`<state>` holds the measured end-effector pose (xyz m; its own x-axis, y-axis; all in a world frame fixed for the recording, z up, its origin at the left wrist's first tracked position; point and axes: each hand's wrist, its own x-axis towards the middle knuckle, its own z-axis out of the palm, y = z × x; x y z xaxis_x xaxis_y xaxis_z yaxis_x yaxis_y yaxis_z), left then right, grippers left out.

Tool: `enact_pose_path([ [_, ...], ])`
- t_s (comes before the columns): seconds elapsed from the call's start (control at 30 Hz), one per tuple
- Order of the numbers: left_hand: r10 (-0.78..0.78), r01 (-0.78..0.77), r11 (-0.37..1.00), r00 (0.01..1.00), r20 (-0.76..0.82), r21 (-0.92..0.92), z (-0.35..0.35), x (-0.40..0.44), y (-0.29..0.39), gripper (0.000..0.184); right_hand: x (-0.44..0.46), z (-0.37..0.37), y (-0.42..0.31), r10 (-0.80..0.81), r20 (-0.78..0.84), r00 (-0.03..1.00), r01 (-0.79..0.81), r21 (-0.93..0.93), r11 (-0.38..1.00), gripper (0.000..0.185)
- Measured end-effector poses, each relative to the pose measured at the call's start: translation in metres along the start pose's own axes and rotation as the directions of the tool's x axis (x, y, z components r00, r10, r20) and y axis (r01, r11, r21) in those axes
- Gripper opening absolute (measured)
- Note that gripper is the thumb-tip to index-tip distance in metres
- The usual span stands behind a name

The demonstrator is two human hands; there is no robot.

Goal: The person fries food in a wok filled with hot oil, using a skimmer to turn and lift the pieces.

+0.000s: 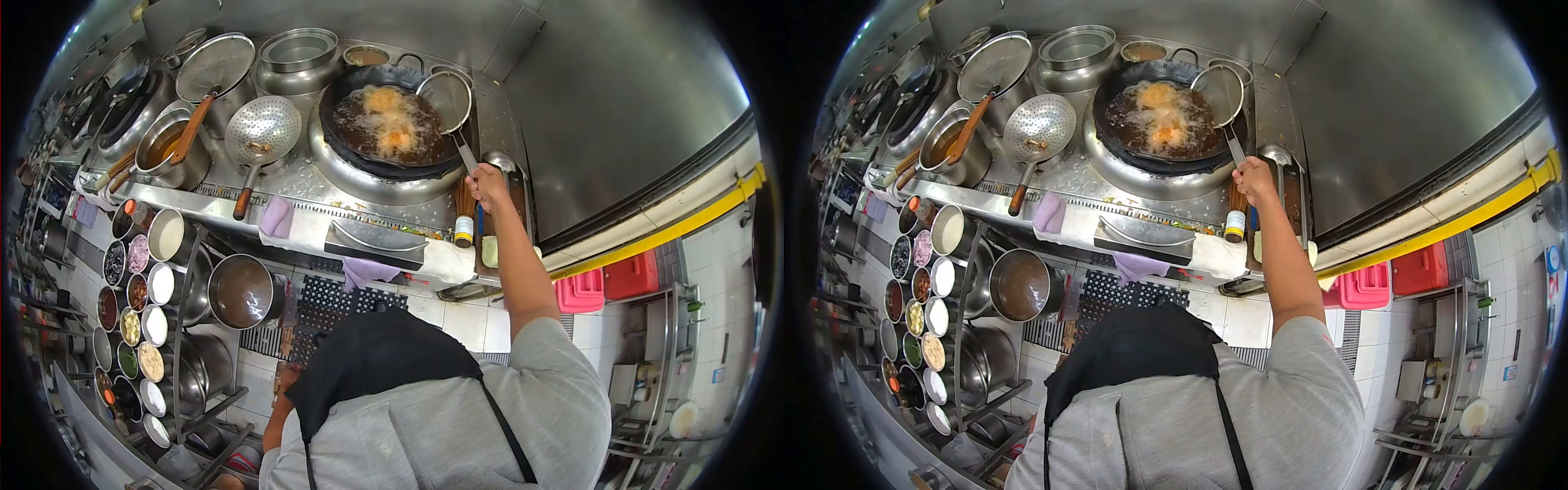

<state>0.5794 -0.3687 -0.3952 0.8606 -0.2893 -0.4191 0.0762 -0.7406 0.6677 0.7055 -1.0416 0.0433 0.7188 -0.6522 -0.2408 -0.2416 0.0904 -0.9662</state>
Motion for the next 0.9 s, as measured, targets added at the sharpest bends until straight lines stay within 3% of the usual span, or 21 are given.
enact_pose_path([
  [0.07, -0.069, 0.075, 0.994, 0.994, 0.084, -0.073, -0.003, -0.003, 0.002, 0.022, -0.005, 0.0, -0.009, 0.099, 0.041, 0.994, -0.105, 0.19, 0.976, 0.01],
  [0.1, -0.069, 0.076, 0.994, 0.994, 0.083, -0.073, -0.002, 0.001, 0.005, 0.022, -0.002, -0.005, -0.009, 0.099, 0.042, 0.994, -0.105, 0.191, 0.976, 0.01],
  [0.17, 0.11, -0.165, 0.918, 0.98, 0.167, 0.36, 0.006, 0.013, -0.003, 0.021, 0.003, -0.018, -0.008, 0.129, 0.137, 0.982, -0.164, 0.29, 0.943, 0.014],
  [0.2, 0.107, -0.161, 0.919, 0.98, 0.167, 0.36, 0.007, 0.012, -0.003, 0.021, -0.007, -0.017, -0.017, 0.14, 0.11, 0.984, -0.168, 0.304, 0.938, 0.013],
  [0.27, 0.025, -0.036, 0.997, 0.988, 0.15, 0.073, 0.008, 0.01, 0.0, 0.022, -0.006, -0.028, -0.021, 0.129, 0.126, 0.984, -0.164, 0.321, 0.933, 0.013],
  [0.3, 0.022, -0.033, 0.997, 0.988, 0.15, 0.073, 0.009, 0.009, 0.002, 0.022, -0.004, -0.033, -0.022, 0.114, 0.11, 0.987, -0.144, 0.333, 0.932, 0.012],
  [0.37, -0.234, 0.268, 0.893, 0.963, 0.135, -0.363, 0.01, 0.005, 0.004, 0.024, -0.005, -0.041, -0.031, 0.079, 0.108, 0.991, -0.109, 0.311, 0.944, 0.011],
  [0.4, -0.236, 0.269, 0.892, 0.962, 0.135, -0.362, 0.013, 0.004, 0.007, 0.024, -0.002, -0.044, -0.033, 0.063, 0.077, 0.995, -0.084, 0.3, 0.95, 0.007],
  [0.43, -0.291, 0.288, 0.922, 0.956, 0.025, -0.26, 0.018, 0.004, 0.007, 0.023, 0.0, -0.045, -0.035, 0.065, 0.078, 0.995, -0.085, 0.3, 0.95, 0.007],
  [0.47, -0.332, 0.315, 0.936, 0.939, -0.09, -0.157, 0.018, 0.006, 0.01, 0.023, 0.002, -0.046, -0.037, 0.016, 0.038, 0.999, -0.024, 0.225, 0.974, 0.007],
  [0.5, -0.333, 0.317, 0.935, 0.938, -0.091, -0.157, 0.013, 0.011, 0.011, 0.023, 0.005, -0.046, -0.038, -0.036, 0.004, 0.999, 0.036, 0.146, 0.989, 0.007],
  [0.57, -0.494, 0.551, 0.789, 0.832, 0.251, -0.273, 0.007, 0.021, 0.009, 0.022, 0.01, -0.044, -0.038, -0.069, -0.019, 0.997, 0.069, 0.046, 0.997, 0.008],
  [0.6, -0.496, 0.552, 0.788, 0.832, 0.248, -0.275, 0.011, 0.021, 0.011, 0.022, 0.013, -0.043, -0.037, -0.104, -0.042, 0.994, 0.102, -0.056, 0.993, 0.01],
  [0.67, -0.367, 0.366, 0.927, 0.93, -0.006, 0.078, 0.023, 0.014, 0.018, 0.022, 0.023, -0.04, -0.027, -0.19, -0.068, 0.979, 0.179, -0.142, 0.974, 0.012],
  [0.7, -0.369, 0.369, 0.926, 0.929, -0.008, 0.077, 0.004, -0.015, 0.018, 0.022, 0.029, -0.04, -0.021, -0.276, -0.09, 0.957, 0.25, -0.23, 0.941, 0.014],
  [0.73, -0.394, 0.394, 0.85, 0.916, 0.076, -0.349, -0.001, -0.019, 0.021, 0.028, 0.032, -0.04, -0.015, -0.275, -0.088, 0.957, 0.249, -0.229, 0.941, 0.014],
  [0.77, -0.38, 0.376, 0.601, 0.911, 0.162, -0.705, -0.008, 0.02, 0.037, 0.036, 0.035, -0.04, -0.009, -0.285, -0.081, 0.955, 0.253, -0.279, 0.926, 0.014],
  [0.8, -0.383, 0.376, 0.6, 0.91, 0.158, -0.706, -0.011, 0.019, 0.04, 0.036, 0.036, -0.039, -0.006, -0.296, -0.072, 0.953, 0.257, -0.327, 0.909, 0.015],
  [0.83, -0.318, 0.343, 0.711, 0.935, 0.155, -0.614, -0.006, 0.01, 0.043, 0.033, 0.035, -0.04, -0.005, -0.295, -0.067, 0.953, 0.259, -0.326, 0.909, 0.015],
  [0.9, -0.187, 0.245, 0.884, 0.966, 0.179, -0.399, 0.009, 0.023, 0.047, 0.028, 0.022, -0.042, -0.006, -0.058, 0.0, 0.998, 0.057, -0.198, 0.979, 0.016],
])
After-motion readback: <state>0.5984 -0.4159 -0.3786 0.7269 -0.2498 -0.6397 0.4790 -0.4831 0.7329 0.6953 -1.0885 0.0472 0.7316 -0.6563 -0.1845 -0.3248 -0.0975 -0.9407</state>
